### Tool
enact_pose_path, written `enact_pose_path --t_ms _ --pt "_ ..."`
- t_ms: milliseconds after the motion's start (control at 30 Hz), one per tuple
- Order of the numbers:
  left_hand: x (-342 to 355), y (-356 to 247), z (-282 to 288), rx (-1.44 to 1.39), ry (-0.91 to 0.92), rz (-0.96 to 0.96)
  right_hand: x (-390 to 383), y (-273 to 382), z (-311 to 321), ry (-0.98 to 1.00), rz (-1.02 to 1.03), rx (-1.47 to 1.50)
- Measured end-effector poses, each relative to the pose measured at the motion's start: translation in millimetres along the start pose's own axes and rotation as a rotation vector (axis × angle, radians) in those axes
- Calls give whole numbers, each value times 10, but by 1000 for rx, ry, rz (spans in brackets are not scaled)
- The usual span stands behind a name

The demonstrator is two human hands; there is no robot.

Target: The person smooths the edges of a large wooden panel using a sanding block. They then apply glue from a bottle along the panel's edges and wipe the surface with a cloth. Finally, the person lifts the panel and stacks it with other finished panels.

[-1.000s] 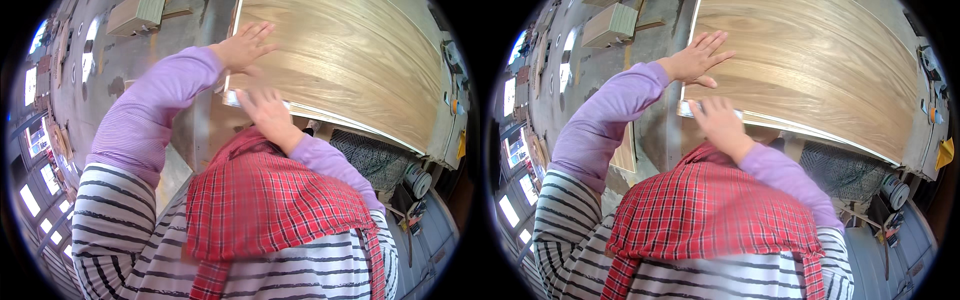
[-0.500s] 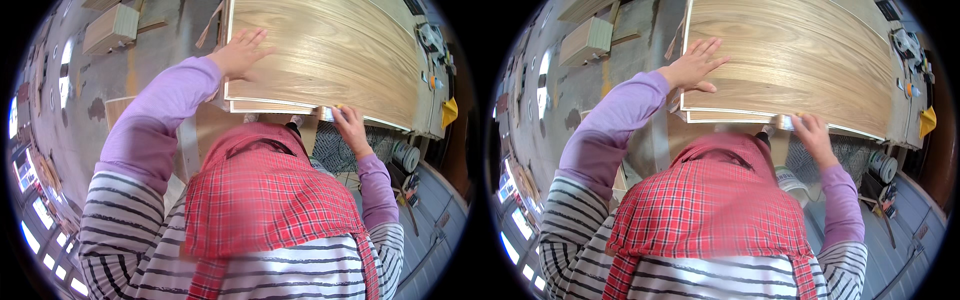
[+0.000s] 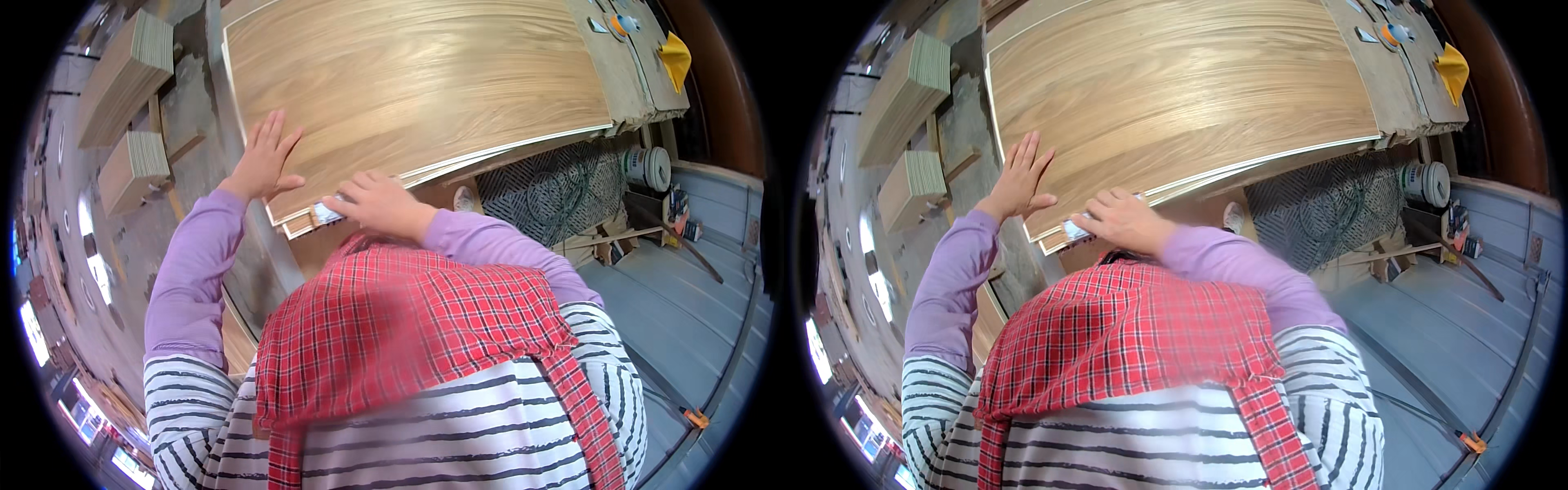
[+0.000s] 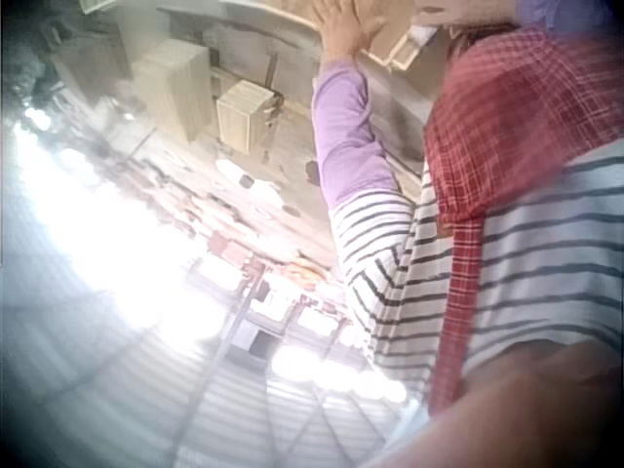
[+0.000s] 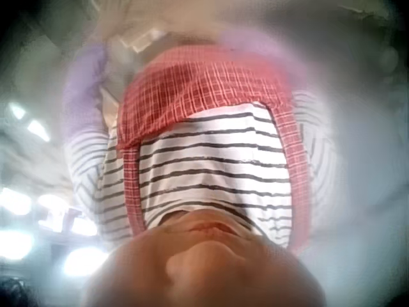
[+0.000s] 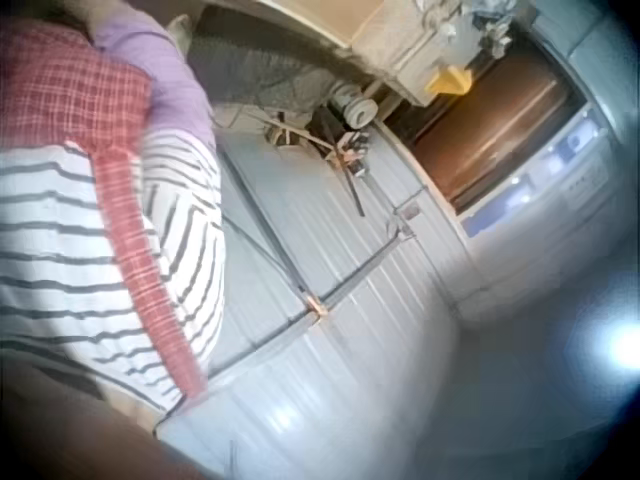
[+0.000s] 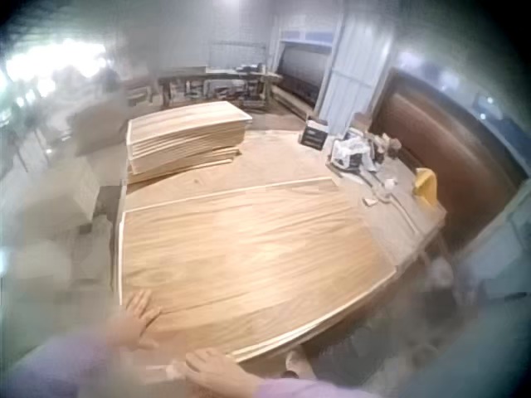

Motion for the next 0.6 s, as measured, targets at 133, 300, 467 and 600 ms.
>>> enact_pose_path --t_ms 133,300,467,600 --pt "159 -224 41 -50 118 165 -789 -808 538 -18 -59 -11" --pt "1203 -1171 50 -29 196 111 -1916 -1882 1132 6 -57 -203" --pt "2506 -2082 81 34 306 224 -2983 -2991 1815 29 -108 -237" --pt "2705 -2218 -4 82 438 378 -3809 -3805 2369 40 -148 -262"
Point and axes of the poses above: each hand's wrist, its own x-axis towards the middle knuckle, its own z-axis out of the back of the hand, y = z × x, the point moved 8 cm from there along x, towards the middle knuckle, and after that the axes turned 7 degrees about -x, right-handed, at the moved point
